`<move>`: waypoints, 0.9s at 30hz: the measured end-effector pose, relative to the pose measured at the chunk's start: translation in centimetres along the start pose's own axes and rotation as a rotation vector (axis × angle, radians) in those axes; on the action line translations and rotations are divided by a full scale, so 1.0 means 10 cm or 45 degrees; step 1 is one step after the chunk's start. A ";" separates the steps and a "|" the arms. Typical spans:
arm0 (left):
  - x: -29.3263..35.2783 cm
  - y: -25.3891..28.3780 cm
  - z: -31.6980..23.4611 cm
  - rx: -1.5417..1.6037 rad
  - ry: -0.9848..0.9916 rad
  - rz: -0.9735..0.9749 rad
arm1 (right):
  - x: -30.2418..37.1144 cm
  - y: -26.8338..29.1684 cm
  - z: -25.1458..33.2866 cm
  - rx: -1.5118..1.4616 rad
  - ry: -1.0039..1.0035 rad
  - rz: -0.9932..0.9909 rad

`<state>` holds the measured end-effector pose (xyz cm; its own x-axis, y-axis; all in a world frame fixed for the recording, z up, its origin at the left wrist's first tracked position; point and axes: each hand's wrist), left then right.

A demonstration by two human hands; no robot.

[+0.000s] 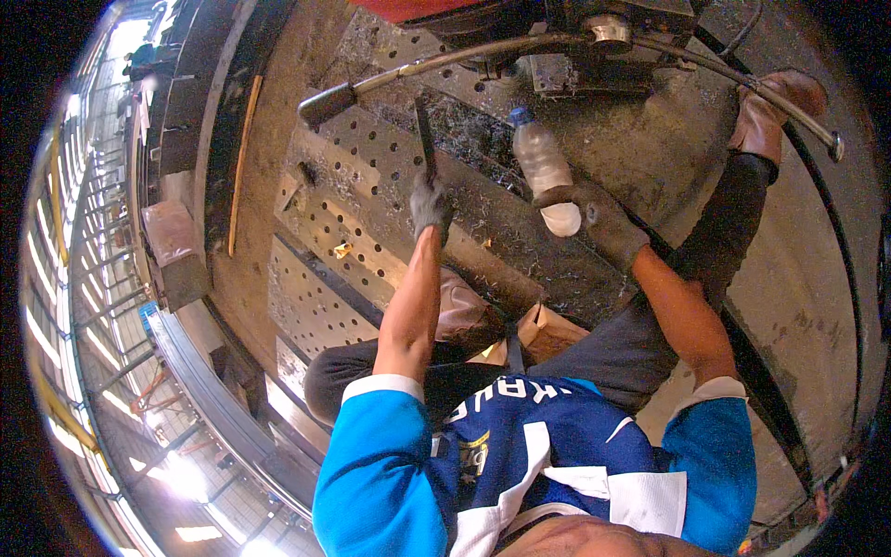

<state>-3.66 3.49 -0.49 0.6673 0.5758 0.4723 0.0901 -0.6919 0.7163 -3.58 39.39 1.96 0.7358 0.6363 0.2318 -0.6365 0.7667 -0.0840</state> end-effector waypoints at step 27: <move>0.74 0.00 0.18 -0.084 0.110 0.505 | -0.24 0.54 -1.42 0.982 -0.159 -0.365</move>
<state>2.64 6.96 2.11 0.5763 0.3066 0.7575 -0.2111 -0.8396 0.5005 -5.52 43.25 -12.77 0.8915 0.3758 0.2529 -0.4413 0.5948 0.6719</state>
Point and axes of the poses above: each hand's wrist, its own x-axis away from the middle knuckle, its own y-axis out of the back of the hand, z = x × y, and after that the axes turned 5 degrees about y, right-handed
